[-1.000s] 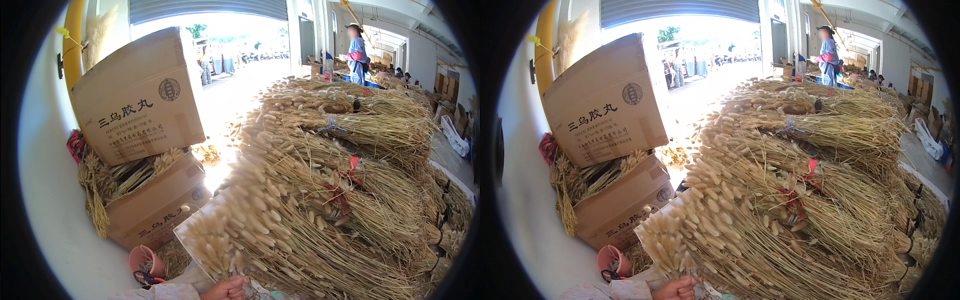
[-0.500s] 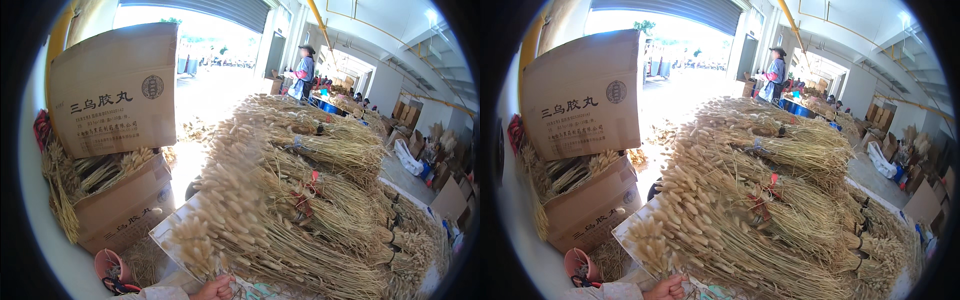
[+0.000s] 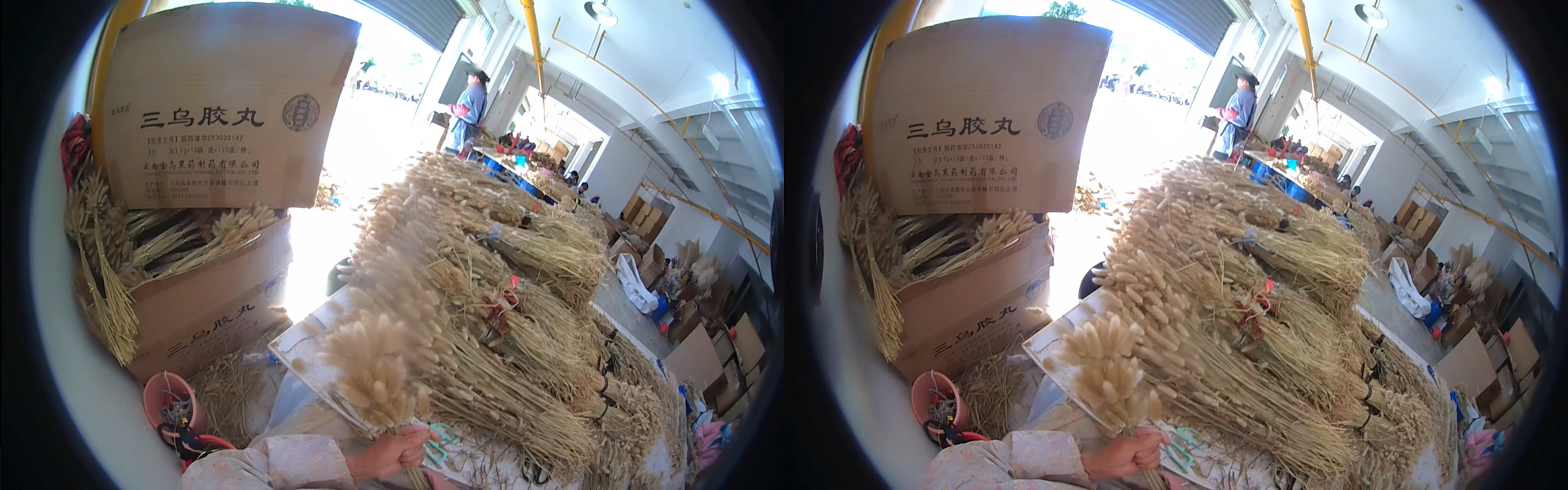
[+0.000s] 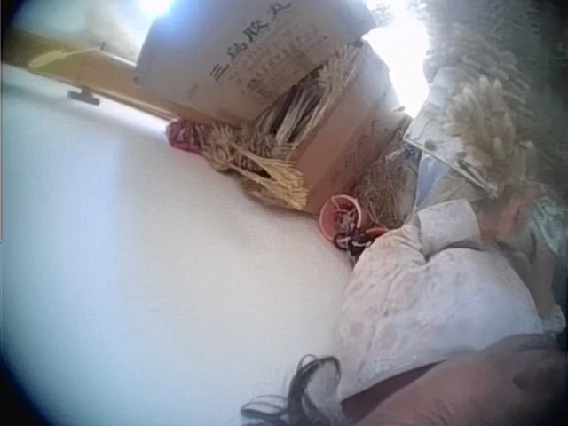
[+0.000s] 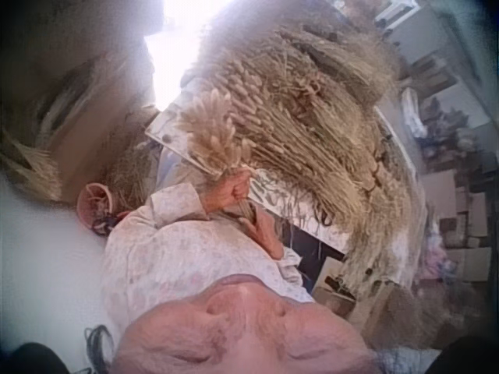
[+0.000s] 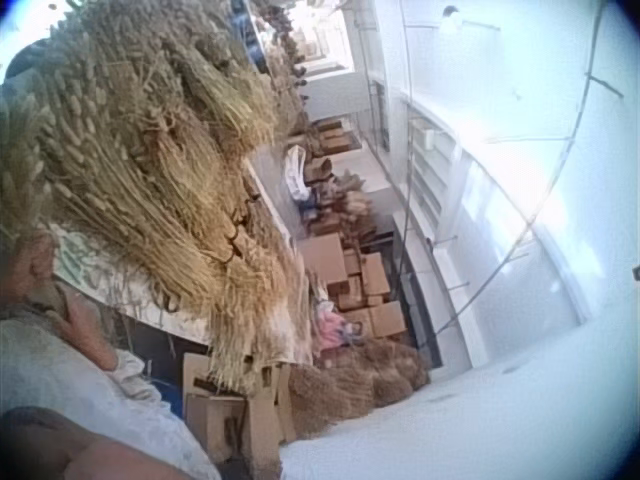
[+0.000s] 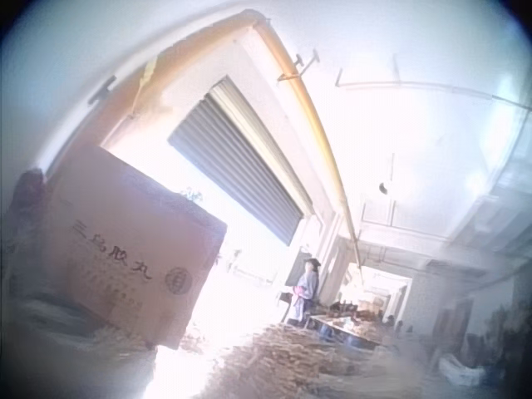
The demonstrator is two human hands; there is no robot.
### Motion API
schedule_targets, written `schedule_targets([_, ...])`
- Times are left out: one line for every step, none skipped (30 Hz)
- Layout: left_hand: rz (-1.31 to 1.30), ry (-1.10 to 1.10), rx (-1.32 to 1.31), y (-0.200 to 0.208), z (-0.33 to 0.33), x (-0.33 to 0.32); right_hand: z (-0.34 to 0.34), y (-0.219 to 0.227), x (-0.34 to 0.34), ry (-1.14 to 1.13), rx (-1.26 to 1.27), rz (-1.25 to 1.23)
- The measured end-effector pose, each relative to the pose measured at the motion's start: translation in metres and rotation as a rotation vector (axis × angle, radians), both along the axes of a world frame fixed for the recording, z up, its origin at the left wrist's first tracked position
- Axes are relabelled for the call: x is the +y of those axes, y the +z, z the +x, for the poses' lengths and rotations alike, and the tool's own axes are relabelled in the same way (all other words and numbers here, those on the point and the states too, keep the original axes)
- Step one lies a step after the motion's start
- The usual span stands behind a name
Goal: The person gathers dried wheat stalks from a large pile on a table, aligns them into a bundle, and secures the bundle with a rubber band. The person repeats this process, placing completed bundles aside.
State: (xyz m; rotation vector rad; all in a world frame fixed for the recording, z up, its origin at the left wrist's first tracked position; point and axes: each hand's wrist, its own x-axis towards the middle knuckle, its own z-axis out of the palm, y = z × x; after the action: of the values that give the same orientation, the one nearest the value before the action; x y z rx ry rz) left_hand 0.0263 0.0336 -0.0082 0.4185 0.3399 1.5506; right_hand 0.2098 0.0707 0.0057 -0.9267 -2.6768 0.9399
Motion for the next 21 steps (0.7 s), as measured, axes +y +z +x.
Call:
schedule_targets([0.003, 0.008, -0.006, 0.002, -0.002, -0.004, 0.002, 0.007, -0.002, -0.026, 0.046, -0.078])
schedule_targets([-0.006, 0.013, -0.021, 0.002, -0.001, -0.008, 0.004, 0.013, -0.006, -0.059, 0.081, -0.164])
schedule_targets([0.007, 0.028, -0.020, 0.001, 0.000, -0.013, 0.002, 0.017, -0.009, -0.062, 0.197, -0.072])
schedule_targets([0.022, 0.047, -0.016, 0.000, -0.002, -0.016, -0.002, 0.018, -0.011, -0.060, 0.314, 0.020])
schedule_targets([0.019, 0.054, -0.010, -0.002, -0.002, -0.020, -0.005, 0.019, -0.012, -0.057, 0.337, 0.026])
schedule_targets([0.020, 0.061, -0.007, -0.004, -0.001, -0.024, -0.007, 0.020, -0.014, -0.065, 0.347, 0.032])
schedule_targets([0.031, 0.064, -0.026, -0.006, -0.001, -0.027, -0.009, 0.019, -0.017, -0.091, 0.397, 0.007])
schedule_targets([0.054, 0.069, -0.037, -0.007, -0.003, -0.027, -0.011, 0.018, -0.018, -0.139, 0.416, -0.008])
schedule_targets([0.091, 0.072, -0.048, -0.008, -0.002, -0.029, -0.012, 0.019, -0.019, -0.132, 0.422, 0.005])
schedule_targets([0.087, 0.077, -0.068, -0.008, -0.003, -0.031, -0.011, 0.019, -0.020, -0.149, 0.441, -0.005])
schedule_targets([0.099, 0.082, -0.079, -0.007, -0.004, -0.031, -0.011, 0.019, -0.020, -0.182, 0.450, -0.008])
schedule_targets([0.110, 0.089, -0.090, -0.007, -0.005, -0.031, -0.010, 0.020, -0.020, -0.216, 0.461, -0.010])
schedule_targets([0.118, 0.094, -0.087, -0.006, -0.006, -0.030, -0.010, 0.021, -0.020, -0.227, 0.467, -0.005])
schedule_targets([0.121, 0.101, -0.086, -0.005, -0.006, -0.030, -0.009, 0.022, -0.019, -0.221, 0.450, 0.010])
schedule_targets([0.139, 0.112, -0.082, -0.005, -0.006, -0.030, -0.009, 0.023, -0.019, -0.216, 0.432, 0.025])
schedule_targets([0.128, 0.108, -0.084, -0.005, -0.007, -0.029, -0.009, 0.024, -0.019, -0.209, 0.414, 0.039])
schedule_targets([0.132, 0.108, -0.082, -0.005, -0.007, -0.029, -0.010, 0.025, -0.020, -0.183, 0.414, 0.048])
schedule_targets([0.150, 0.111, -0.082, -0.005, -0.007, -0.028, -0.011, 0.024, -0.020, -0.156, 0.413, 0.057])
schedule_targets([0.127, 0.114, -0.066, -0.006, -0.007, -0.028, -0.013, 0.024, -0.021, -0.134, 0.407, 0.060])
schedule_targets([0.118, 0.120, -0.051, -0.006, -0.007, -0.028, -0.014, 0.024, -0.022, -0.122, 0.406, 0.080])
schedule_targets([0.109, 0.127, -0.036, -0.007, -0.007, -0.027, -0.015, 0.024, -0.022, -0.115, 0.398, 0.094])
